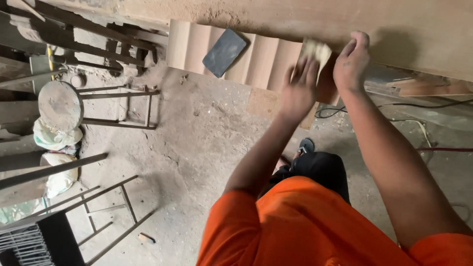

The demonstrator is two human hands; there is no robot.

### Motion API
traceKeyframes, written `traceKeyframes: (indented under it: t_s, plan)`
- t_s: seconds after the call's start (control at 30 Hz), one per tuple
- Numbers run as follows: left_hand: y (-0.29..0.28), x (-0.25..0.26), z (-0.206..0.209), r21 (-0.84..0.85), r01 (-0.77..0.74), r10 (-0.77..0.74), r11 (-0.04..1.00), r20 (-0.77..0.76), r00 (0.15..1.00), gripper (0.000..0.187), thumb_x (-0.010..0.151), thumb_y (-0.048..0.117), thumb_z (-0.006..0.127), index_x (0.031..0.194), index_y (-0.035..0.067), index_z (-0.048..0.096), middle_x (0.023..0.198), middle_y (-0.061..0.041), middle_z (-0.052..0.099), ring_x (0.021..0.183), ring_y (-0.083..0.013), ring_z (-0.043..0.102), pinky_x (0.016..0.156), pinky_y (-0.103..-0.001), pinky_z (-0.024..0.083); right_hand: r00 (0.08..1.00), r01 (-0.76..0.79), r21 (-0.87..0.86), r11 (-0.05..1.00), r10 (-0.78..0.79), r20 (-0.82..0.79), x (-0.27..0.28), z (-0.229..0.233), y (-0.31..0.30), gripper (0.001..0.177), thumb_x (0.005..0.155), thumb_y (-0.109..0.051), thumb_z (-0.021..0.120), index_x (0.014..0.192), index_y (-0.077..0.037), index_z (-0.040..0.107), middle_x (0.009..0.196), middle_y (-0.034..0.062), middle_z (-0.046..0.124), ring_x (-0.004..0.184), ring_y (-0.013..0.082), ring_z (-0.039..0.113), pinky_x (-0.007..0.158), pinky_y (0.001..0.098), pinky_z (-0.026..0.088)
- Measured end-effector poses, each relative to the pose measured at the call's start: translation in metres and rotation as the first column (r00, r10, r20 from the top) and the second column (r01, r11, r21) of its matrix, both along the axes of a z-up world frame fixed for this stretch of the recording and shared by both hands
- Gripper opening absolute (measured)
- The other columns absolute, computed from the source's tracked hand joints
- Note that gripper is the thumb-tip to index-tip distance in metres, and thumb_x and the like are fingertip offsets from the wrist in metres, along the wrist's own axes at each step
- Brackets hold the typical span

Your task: Manually sanding a corrugated wooden panel using sandpaper in a workshop environment.

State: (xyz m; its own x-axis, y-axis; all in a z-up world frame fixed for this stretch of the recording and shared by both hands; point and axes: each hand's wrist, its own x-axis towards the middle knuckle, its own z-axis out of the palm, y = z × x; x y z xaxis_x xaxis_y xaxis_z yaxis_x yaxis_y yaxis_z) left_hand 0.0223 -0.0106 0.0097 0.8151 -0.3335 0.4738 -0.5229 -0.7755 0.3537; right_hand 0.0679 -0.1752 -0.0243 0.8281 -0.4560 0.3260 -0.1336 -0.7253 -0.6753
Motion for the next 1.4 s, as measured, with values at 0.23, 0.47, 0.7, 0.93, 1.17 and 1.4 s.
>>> traceKeyframes:
  t_s: [0.23, 0.47, 0.7, 0.93, 1.17, 1.4]
  plan:
    - [0.027, -0.054, 0.015, -0.029, 0.047, -0.050, 0.998, -0.097, 0.994, 0.047, 0.103, 0.008, 0.042, 0.148, 0.001, 0.048, 0.150, -0.017, 0.060, 0.142, -0.0319, 0.060, 0.118, -0.046, 0.045, 0.998, 0.025, 0.052, 0.998, -0.028, 0.061, 0.005, -0.009, -0.002, 0.023, 0.103, -0.010, 0.045, 0.116, -0.005, 0.064, 0.102, 0.0180, 0.075, 0.087, 0.0379, 0.072, 0.075, 0.0440, 0.054]
    - [-0.015, 0.018, -0.014, 0.048, 0.006, -0.003, 0.999, -0.063, 0.998, 0.042, 0.103, 0.015, 0.043, 0.141, 0.012, 0.059, 0.149, -0.007, 0.063, 0.142, -0.0229, 0.059, 0.127, -0.050, 0.033, 0.998, -0.047, 0.010, 0.999, 0.047, 0.048, 0.001, -0.010, -0.005, 0.022, 0.108, -0.010, 0.041, 0.119, -0.004, 0.060, 0.102, 0.0194, 0.075, 0.087, 0.0396, 0.071, 0.076, 0.0465, 0.052]
    - [0.026, -0.066, 0.005, -0.020, 0.071, -0.073, 0.997, -0.185, 0.980, 0.046, 0.104, 0.015, 0.045, 0.149, 0.008, 0.052, 0.152, -0.012, 0.059, 0.147, -0.0274, 0.054, 0.131, -0.055, 0.028, 0.994, 0.015, -0.013, 1.000, -0.014, 0.107, 0.010, -0.025, -0.012, 0.023, 0.101, -0.007, 0.047, 0.113, -0.002, 0.067, 0.105, 0.0203, 0.072, 0.092, 0.0396, 0.070, 0.081, 0.0454, 0.052]
    - [-0.038, 0.040, -0.004, 0.111, 0.019, 0.008, 0.994, -0.236, 0.972, 0.052, 0.101, 0.019, 0.033, 0.150, 0.011, 0.045, 0.159, -0.006, 0.051, 0.155, -0.0239, 0.042, 0.136, -0.048, 0.010, 0.996, -0.035, -0.070, 0.997, 0.040, 0.078, 0.016, -0.038, -0.029, 0.025, 0.095, -0.001, 0.043, 0.109, -0.005, 0.063, 0.099, 0.0222, 0.075, 0.086, 0.0438, 0.072, 0.074, 0.0498, 0.054]
    - [0.016, -0.064, -0.013, -0.046, 0.090, -0.099, 0.995, -0.273, 0.957, 0.054, 0.103, 0.017, 0.046, 0.156, 0.007, 0.042, 0.161, -0.012, 0.049, 0.153, -0.0279, 0.046, 0.134, -0.054, 0.018, 0.992, -0.014, 0.032, 0.999, 0.010, 0.128, 0.012, -0.020, -0.015, 0.025, 0.099, -0.003, 0.045, 0.111, -0.001, 0.066, 0.104, 0.0198, 0.073, 0.091, 0.0356, 0.071, 0.080, 0.0419, 0.055]
    - [-0.013, -0.002, -0.005, 0.081, 0.087, -0.070, 0.993, -0.193, 0.979, 0.056, 0.100, 0.014, 0.038, 0.155, 0.007, 0.039, 0.162, -0.013, 0.047, 0.156, -0.0276, 0.043, 0.137, -0.047, 0.016, 0.993, -0.034, -0.057, 0.998, 0.040, 0.110, 0.012, -0.035, -0.030, 0.019, 0.097, -0.004, 0.046, 0.106, -0.003, 0.063, 0.097, 0.0202, 0.071, 0.083, 0.0391, 0.068, 0.073, 0.0459, 0.051]
